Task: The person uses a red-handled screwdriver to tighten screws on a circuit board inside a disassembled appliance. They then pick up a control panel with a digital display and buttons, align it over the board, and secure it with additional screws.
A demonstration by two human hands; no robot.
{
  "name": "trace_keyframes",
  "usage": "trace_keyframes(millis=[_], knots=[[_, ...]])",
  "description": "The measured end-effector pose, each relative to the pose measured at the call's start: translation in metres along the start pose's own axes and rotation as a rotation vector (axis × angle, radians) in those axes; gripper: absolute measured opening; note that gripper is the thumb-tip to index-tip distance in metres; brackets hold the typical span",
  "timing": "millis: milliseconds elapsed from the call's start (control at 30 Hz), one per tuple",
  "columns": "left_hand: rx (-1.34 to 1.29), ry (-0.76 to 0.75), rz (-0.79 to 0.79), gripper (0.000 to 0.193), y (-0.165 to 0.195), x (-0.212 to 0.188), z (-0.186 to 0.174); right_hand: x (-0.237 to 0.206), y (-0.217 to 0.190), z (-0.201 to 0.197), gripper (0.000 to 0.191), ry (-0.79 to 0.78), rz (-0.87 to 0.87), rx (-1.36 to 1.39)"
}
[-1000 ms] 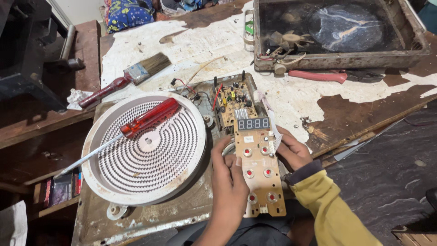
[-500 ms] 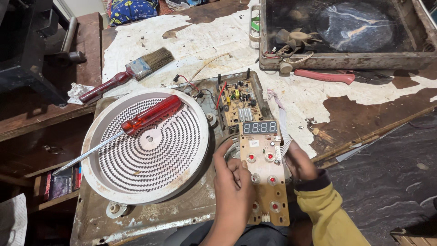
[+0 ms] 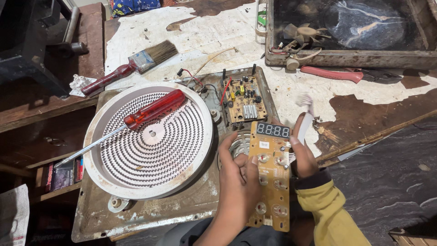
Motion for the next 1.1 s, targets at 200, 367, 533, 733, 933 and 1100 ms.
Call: trace_keyframes(millis=[200,367,533,733,933,1100], knots=[[-0.017,0.094,0.028,0.070,0.006,-0.001,-0.002,-0.002,0.002,-0.011,0.078,-0.012,-0.073,-0.128],[-0.048,0.162,0.070,0.070,0.015,0.001,-0.004,0.000,0.009,-0.027,0.070,-0.031,-0.090,-0.247],[0.047,0.196,-0.005,0.071,0.012,0.005,-0.009,-0.006,0.001,-0.014,0.064,-0.122,-0.118,-0.245],[0.097,0.296,0.093,0.065,0.020,0.013,-0.019,-0.016,-0.026,0.011,0.043,-0.168,-0.299,-0.534],[0.067,0.289,-0.008,0.063,0.011,0.013,-0.016,-0.020,-0.021,0.007,0.038,-0.155,-0.234,-0.430],[0.097,0.284,0.053,0.059,0.013,0.014,-0.015,-0.021,-0.020,0.003,0.040,-0.194,-0.246,-0.326]])
Point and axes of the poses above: each hand's wrist, its own x-axis towards the middle knuckle, its own z-axis out of the palm, y = z × x, the point moved 9 cm from there along x, towards the middle knuckle, and after that the axes turned 10 degrees about x, right-handed, at the moved point
